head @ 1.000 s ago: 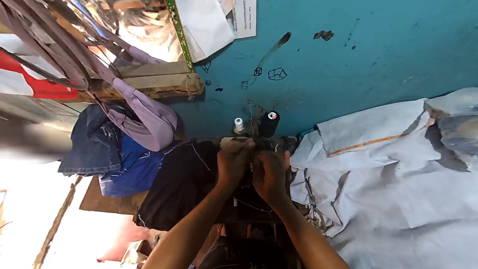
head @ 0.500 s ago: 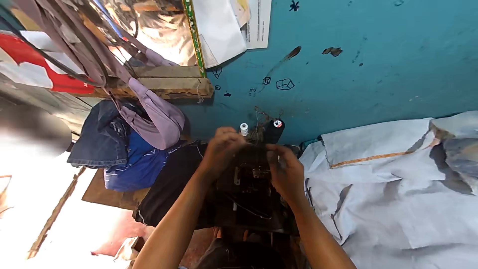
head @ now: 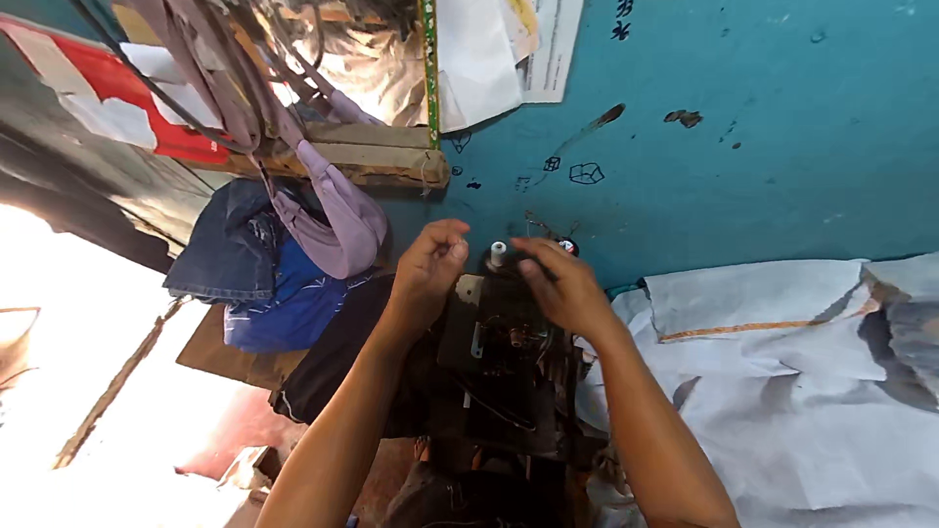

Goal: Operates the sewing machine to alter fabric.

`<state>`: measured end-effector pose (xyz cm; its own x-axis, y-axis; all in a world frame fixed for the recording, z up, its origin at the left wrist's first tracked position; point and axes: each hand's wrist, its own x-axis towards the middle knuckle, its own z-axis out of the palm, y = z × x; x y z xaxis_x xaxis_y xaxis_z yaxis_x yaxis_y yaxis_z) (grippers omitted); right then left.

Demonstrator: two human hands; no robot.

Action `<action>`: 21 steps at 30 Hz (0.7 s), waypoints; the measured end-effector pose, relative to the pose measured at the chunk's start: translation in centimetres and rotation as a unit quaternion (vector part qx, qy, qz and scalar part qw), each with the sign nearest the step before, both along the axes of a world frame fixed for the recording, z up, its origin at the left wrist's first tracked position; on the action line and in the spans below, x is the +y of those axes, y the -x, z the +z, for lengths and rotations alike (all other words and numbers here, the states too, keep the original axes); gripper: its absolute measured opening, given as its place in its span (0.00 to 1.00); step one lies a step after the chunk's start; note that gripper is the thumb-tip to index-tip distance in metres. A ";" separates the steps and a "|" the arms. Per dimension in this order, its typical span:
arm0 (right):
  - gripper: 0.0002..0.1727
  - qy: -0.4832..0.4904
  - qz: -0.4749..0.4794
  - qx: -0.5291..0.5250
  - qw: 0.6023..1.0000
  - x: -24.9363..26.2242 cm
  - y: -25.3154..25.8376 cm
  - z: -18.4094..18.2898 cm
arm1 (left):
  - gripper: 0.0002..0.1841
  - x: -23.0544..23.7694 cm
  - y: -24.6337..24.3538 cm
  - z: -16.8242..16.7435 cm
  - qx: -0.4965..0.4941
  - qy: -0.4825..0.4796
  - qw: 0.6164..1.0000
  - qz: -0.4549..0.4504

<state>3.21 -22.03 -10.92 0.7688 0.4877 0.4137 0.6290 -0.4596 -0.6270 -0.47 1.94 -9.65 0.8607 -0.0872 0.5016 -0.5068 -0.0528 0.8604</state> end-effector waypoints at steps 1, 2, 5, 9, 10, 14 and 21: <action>0.21 0.023 -0.015 -0.014 1.000 -1.3 -0.6 -1.3 | 0.07 0.0 0.1 -0.1 0.024 0.034 0.999 -0.014; 0.20 0.045 -0.025 -0.022 0.998 -2.6 -1.2 -2.4 | 0.08 -0.1 0.2 -0.1 0.044 0.073 0.996 -0.030; 0.22 0.111 -0.036 -0.055 0.992 -5.2 -2.0 -3.7 | 0.09 -0.7 0.6 -0.6 0.084 0.200 0.971 -0.098; 0.23 0.025 -0.030 -0.014 0.999 -6.6 -2.9 -2.5 | 0.07 -1.3 0.3 -1.4 0.097 0.221 0.968 -0.068; 0.20 -0.041 -0.023 0.010 0.999 -6.5 -3.3 -2.2 | 0.06 -1.5 0.3 -1.6 0.109 0.203 0.972 -0.043; 0.20 -0.100 -0.026 0.020 0.994 -4.1 -4.5 -0.6 | 0.12 -2.6 1.1 -1.7 0.183 -0.055 0.981 0.030; 0.23 -0.052 -0.109 -0.056 0.991 -0.7 -4.6 -0.6 | 0.09 -4.9 3.5 -2.0 0.202 -0.152 0.966 0.058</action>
